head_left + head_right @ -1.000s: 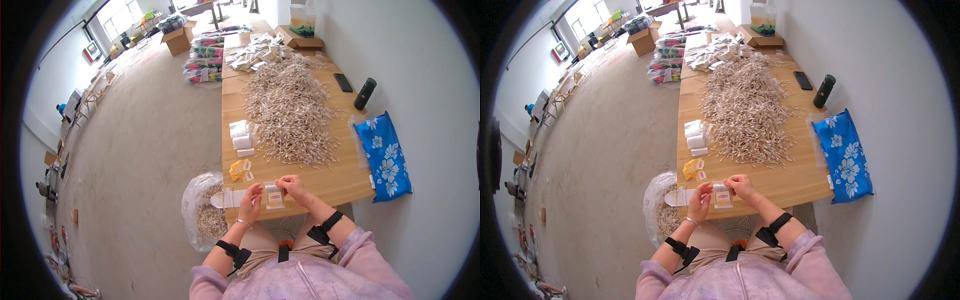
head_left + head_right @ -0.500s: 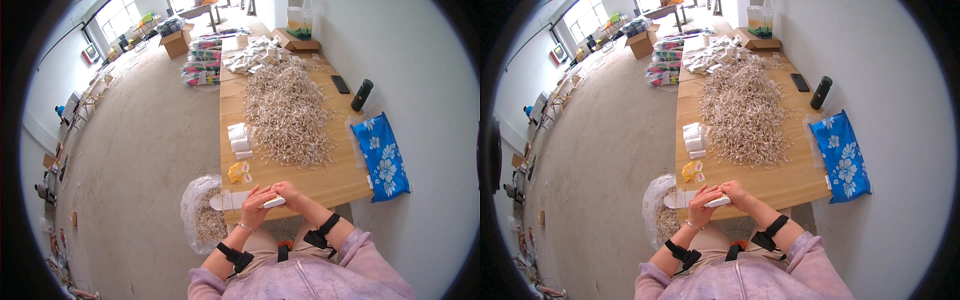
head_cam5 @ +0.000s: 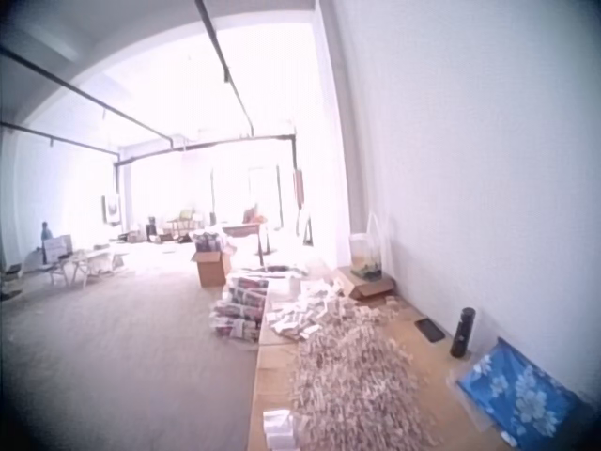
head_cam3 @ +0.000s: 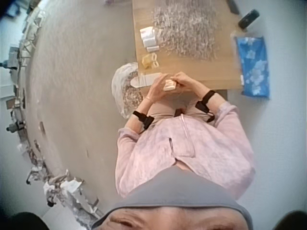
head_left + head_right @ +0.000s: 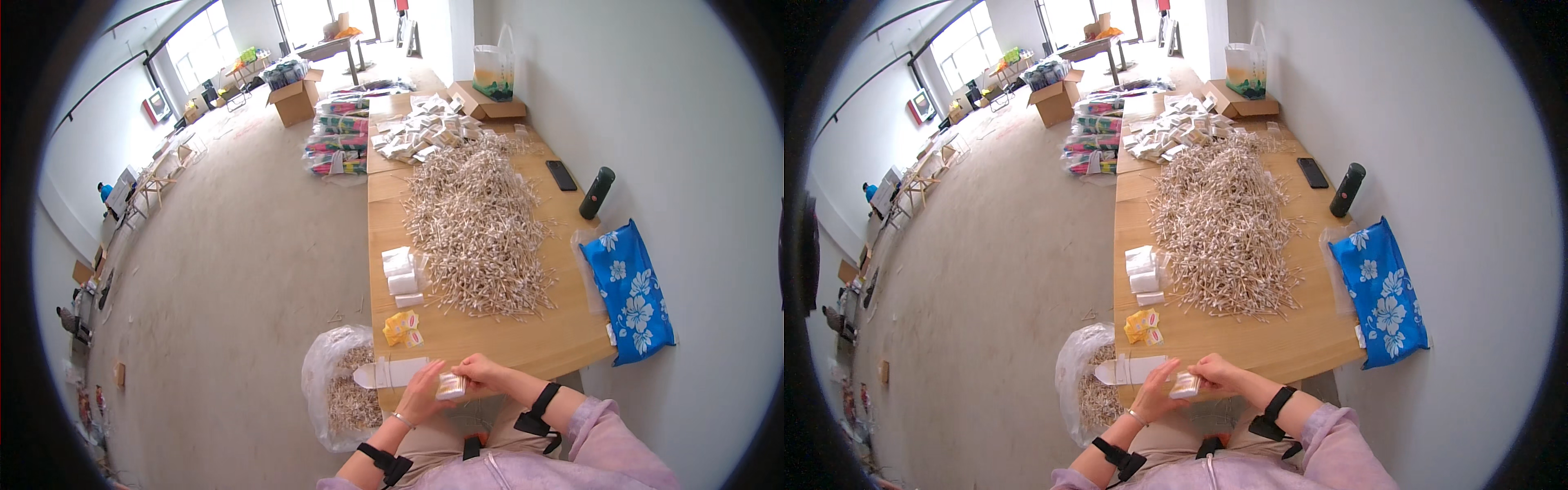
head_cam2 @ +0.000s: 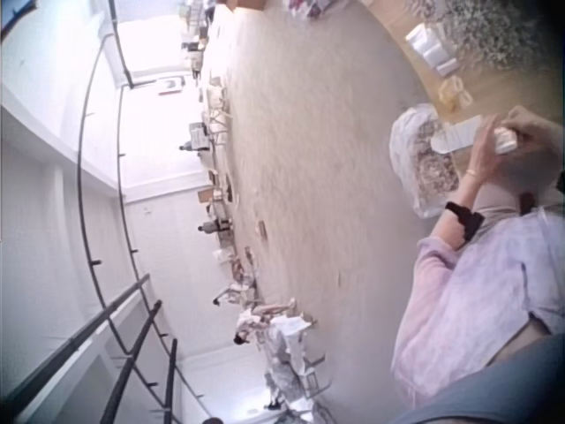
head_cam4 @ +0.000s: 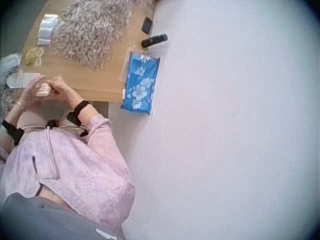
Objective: The person is counting cotton swabs, aligning them, and placing them into small plastic bags for packaging.
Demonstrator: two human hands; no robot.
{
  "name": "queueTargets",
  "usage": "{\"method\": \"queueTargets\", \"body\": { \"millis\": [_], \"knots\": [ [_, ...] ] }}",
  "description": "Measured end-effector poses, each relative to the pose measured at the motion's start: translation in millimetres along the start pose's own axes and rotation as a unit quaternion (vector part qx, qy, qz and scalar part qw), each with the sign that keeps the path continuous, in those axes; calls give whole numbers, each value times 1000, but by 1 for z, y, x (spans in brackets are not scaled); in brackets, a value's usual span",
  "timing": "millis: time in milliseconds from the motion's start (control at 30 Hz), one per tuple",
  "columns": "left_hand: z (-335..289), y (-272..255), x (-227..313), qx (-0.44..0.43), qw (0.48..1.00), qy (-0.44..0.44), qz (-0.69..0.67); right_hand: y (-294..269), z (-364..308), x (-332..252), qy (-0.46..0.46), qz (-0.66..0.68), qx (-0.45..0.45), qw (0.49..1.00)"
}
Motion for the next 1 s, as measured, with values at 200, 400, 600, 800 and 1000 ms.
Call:
{"method": "queueTargets", "body": {
  "millis": [200, 400, 600, 800, 1000],
  "knots": [
    [-26, 7, -62, 57, 958, -251, -124, -73, 11, -125, -223, 43, 182, 957],
    [-28, 9, -69, 84, 953, -271, -107, -85, -1, -250, -337, 242, 203, 887],
    [-19, 6, -74, 83, 937, -290, -175, -58, 87, -151, -309, -125, 227, 915],
    [-18, 3, -75, 85, 928, -322, -168, -8, 132, -147, -390, -404, 257, 787],
    [-18, 6, -77, 88, 930, -317, -164, 6, 162, -192, -372, -570, 341, 648]
  ]
}}
Point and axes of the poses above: each hand's wrist, its own z-axis towards the middle knuckle, its own y-axis out of the palm, x = y × z, the point moved 1 cm from there along z, towards the middle knuckle, and after that the axes turned 4 degrees about -y, right-handed, at the moved point
